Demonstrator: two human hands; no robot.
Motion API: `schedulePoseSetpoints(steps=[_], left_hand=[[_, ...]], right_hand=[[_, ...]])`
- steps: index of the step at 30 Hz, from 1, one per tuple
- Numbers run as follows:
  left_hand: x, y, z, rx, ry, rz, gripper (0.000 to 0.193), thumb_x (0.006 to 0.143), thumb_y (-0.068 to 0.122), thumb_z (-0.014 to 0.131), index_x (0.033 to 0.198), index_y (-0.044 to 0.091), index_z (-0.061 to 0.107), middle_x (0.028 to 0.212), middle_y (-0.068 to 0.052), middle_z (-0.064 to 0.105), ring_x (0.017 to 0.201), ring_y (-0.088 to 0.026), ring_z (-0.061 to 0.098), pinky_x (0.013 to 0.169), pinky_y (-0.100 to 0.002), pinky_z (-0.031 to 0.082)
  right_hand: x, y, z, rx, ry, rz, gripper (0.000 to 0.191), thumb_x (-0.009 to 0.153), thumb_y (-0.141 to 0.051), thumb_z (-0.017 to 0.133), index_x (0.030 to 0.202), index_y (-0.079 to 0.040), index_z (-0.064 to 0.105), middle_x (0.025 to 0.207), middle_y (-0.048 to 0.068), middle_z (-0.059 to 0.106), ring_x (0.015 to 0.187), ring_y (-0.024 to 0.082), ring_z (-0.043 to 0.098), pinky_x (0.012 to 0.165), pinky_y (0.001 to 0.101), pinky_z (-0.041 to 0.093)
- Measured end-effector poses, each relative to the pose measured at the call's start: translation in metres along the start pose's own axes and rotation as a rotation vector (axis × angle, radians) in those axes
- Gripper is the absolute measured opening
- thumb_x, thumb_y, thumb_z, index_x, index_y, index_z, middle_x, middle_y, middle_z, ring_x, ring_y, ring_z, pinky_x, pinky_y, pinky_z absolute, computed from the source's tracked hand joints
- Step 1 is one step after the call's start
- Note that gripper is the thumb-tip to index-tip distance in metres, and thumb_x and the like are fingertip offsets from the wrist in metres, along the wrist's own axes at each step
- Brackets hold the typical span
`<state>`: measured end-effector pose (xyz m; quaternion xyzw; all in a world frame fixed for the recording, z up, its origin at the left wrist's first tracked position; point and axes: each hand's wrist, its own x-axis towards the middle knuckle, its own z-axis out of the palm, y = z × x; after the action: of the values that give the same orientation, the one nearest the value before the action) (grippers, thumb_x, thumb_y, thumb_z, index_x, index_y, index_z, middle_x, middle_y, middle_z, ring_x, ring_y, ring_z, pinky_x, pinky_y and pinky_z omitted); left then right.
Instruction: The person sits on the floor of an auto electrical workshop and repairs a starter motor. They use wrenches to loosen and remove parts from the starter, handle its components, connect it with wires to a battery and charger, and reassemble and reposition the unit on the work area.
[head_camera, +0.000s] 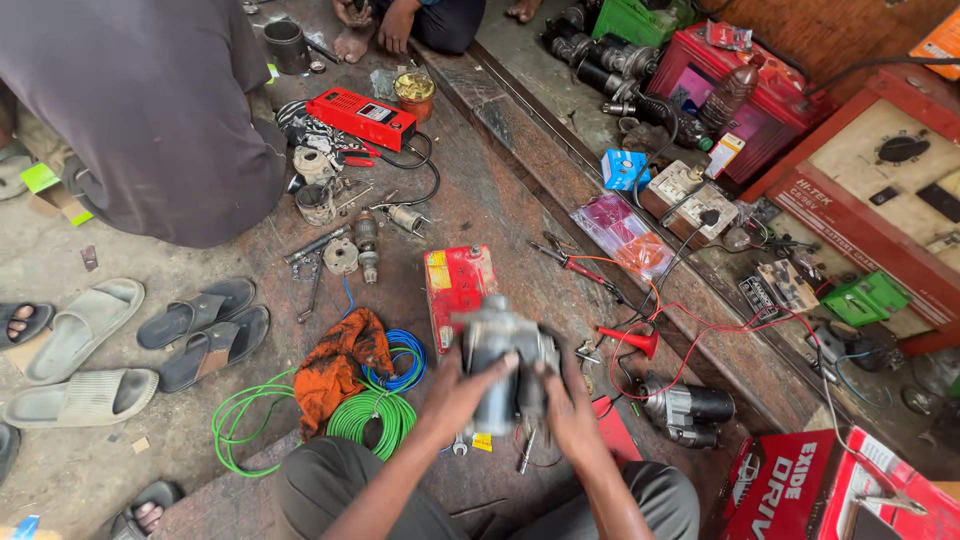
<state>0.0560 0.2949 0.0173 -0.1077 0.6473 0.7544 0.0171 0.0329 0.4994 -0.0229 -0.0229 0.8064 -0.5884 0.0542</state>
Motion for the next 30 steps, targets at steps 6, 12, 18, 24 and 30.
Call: schedulePoseSetpoints(steps=[6,12,18,24,30], left_hand=[[0.133,0.076,-0.033,0.648,0.100,0.304,0.085,0.073,0.053,0.084,0.134,0.000,0.058,0.129,-0.025,0.066,0.123,-0.040,0.062,0.103,-0.046,0.048],[0.178,0.053,-0.042,0.676,0.034,0.106,0.076,0.072,0.056,0.082,0.125,0.002,0.067,0.120,-0.023,0.072,0.120,-0.037,0.068,0.101,-0.045,0.051],[0.204,0.031,-0.037,0.708,0.107,0.028,0.084,0.072,0.055,0.086,0.127,-0.003,0.061,0.126,-0.028,0.067,0.123,-0.040,0.063,0.104,-0.045,0.049],[0.204,0.045,-0.031,0.562,0.015,0.144,0.082,0.058,0.037,0.091,0.125,-0.001,0.063,0.127,-0.020,0.069,0.121,-0.033,0.066,0.103,-0.039,0.050],[0.201,0.056,-0.028,0.620,0.054,0.199,0.082,0.056,0.031,0.091,0.127,0.001,0.063,0.128,-0.019,0.070,0.122,-0.032,0.065,0.106,-0.039,0.048]], right_hand=[[0.137,-0.032,0.063,0.548,-0.084,0.031,0.086,0.093,-0.040,0.060,0.156,0.006,0.024,0.158,0.025,0.045,0.145,0.032,0.044,0.118,0.0367,0.032],[0.157,0.011,0.074,0.203,-0.004,-0.035,0.081,0.098,-0.043,0.058,0.154,0.010,0.034,0.157,0.023,0.045,0.146,0.026,0.042,0.119,0.0336,0.027],[0.172,0.024,0.073,0.160,0.030,-0.018,0.084,0.098,-0.050,0.052,0.152,0.012,0.035,0.154,0.028,0.047,0.145,0.034,0.045,0.119,0.0364,0.030],[0.168,0.035,0.078,-0.090,0.109,-0.110,0.085,0.103,-0.054,0.044,0.150,0.015,0.035,0.150,0.034,0.048,0.145,0.040,0.045,0.120,0.0387,0.031],[0.172,0.042,0.077,-0.098,0.122,-0.257,0.078,0.108,-0.049,0.043,0.151,0.016,0.033,0.151,0.036,0.046,0.146,0.043,0.041,0.119,0.0426,0.030]])
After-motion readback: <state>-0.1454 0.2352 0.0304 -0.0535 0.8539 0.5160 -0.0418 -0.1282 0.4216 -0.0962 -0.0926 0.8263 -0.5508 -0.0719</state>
